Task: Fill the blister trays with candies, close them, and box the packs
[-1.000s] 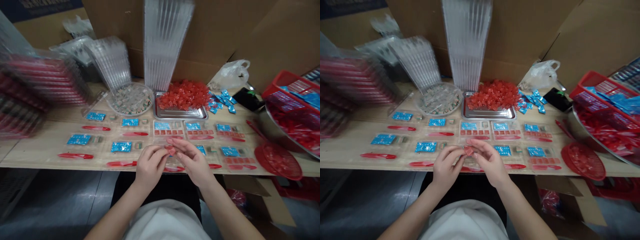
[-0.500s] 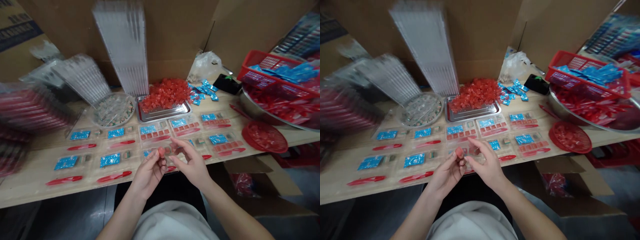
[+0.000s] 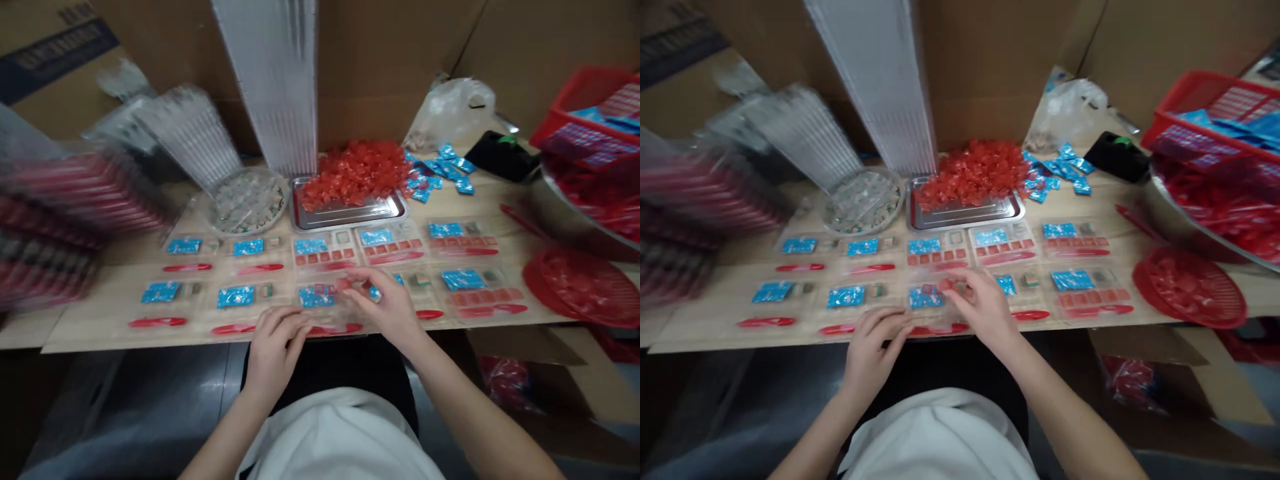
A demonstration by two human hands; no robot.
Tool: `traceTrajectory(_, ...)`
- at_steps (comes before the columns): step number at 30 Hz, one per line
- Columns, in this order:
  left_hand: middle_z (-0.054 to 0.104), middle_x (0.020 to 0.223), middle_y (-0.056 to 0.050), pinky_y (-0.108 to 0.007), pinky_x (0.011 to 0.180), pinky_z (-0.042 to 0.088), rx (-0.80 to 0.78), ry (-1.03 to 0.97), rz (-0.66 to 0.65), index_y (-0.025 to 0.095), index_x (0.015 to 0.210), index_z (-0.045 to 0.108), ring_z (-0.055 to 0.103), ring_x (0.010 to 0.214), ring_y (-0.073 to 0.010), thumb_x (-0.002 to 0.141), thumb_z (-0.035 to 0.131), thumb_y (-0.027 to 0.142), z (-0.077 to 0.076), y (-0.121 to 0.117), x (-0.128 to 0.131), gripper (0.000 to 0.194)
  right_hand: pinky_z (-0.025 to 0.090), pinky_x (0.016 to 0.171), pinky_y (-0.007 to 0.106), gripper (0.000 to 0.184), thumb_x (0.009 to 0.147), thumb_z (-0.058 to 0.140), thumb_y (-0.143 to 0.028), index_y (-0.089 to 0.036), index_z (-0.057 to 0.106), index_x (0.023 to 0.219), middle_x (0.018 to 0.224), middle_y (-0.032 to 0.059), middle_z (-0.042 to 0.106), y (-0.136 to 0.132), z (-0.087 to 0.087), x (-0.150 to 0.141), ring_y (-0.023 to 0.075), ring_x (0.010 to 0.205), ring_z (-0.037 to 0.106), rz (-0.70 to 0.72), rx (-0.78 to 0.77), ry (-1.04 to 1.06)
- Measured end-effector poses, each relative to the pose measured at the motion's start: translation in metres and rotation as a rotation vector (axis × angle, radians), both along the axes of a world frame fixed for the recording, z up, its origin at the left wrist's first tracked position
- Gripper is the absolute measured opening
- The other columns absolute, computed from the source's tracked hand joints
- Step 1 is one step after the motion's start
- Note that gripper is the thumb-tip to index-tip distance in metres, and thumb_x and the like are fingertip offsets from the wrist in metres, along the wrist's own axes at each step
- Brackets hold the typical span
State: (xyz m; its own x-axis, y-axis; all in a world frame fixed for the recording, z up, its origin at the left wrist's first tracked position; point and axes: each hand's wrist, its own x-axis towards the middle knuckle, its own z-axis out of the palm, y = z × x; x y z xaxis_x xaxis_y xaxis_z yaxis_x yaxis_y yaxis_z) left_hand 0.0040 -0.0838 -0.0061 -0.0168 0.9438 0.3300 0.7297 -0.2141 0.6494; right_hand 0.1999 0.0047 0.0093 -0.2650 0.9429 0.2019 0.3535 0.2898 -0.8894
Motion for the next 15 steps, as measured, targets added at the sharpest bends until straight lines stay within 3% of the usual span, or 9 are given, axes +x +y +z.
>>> traceTrajectory(3,0.065,0.104,-0.006,-0.039,0.089,0.045,0.028,0.174,-0.072,0.023,0.100,0.064,0.057,0.098,-0.0201,0.084,0.057,0.019,-0.010,-0.008,-0.014,0.018,0.046,0.085,0.039,0.028,0.083,0.058,-0.023,-0.024,0.061,0.111,0.097,0.0052,0.068,0.012,-0.001,-0.035,0.0226,0.097,0.056,0.204,0.234,-0.178)
traceTrajectory(6,0.065,0.103,-0.005,-0.038,0.088,0.046,0.008,0.204,-0.106,0.022,0.098,0.064,0.056,0.099,-0.0194,0.086,0.053,0.016,-0.012,-0.006,-0.015,0.017,0.045,0.085,0.040,0.026,0.084,0.053,-0.015,-0.019,0.062,0.108,0.097,0.0085,0.068,0.018,-0.002,-0.064,0.0241,0.095,0.054,0.320,0.353,-0.394)
traceTrajectory(9,0.066,0.096,-0.004,-0.036,0.085,0.046,0.004,0.178,-0.106,0.021,0.095,0.064,0.056,0.095,-0.0185,0.086,0.052,0.015,-0.011,-0.002,-0.014,0.016,0.044,0.084,0.040,0.022,0.084,0.051,-0.012,-0.018,0.063,0.102,0.096,0.0093,0.067,0.018,-0.004,-0.069,0.0242,0.092,0.053,0.314,0.397,-0.512)
traceTrajectory(15,0.064,0.085,-0.003,-0.034,0.077,0.047,0.000,0.158,-0.105,0.019,0.086,0.064,0.054,0.085,-0.0179,0.086,0.054,0.017,-0.014,0.002,-0.011,0.010,0.045,0.078,0.037,0.011,0.083,0.056,-0.018,-0.020,0.064,0.091,0.086,0.0066,0.067,0.013,-0.013,-0.058,0.0224,0.085,0.055,0.220,0.323,-0.533)
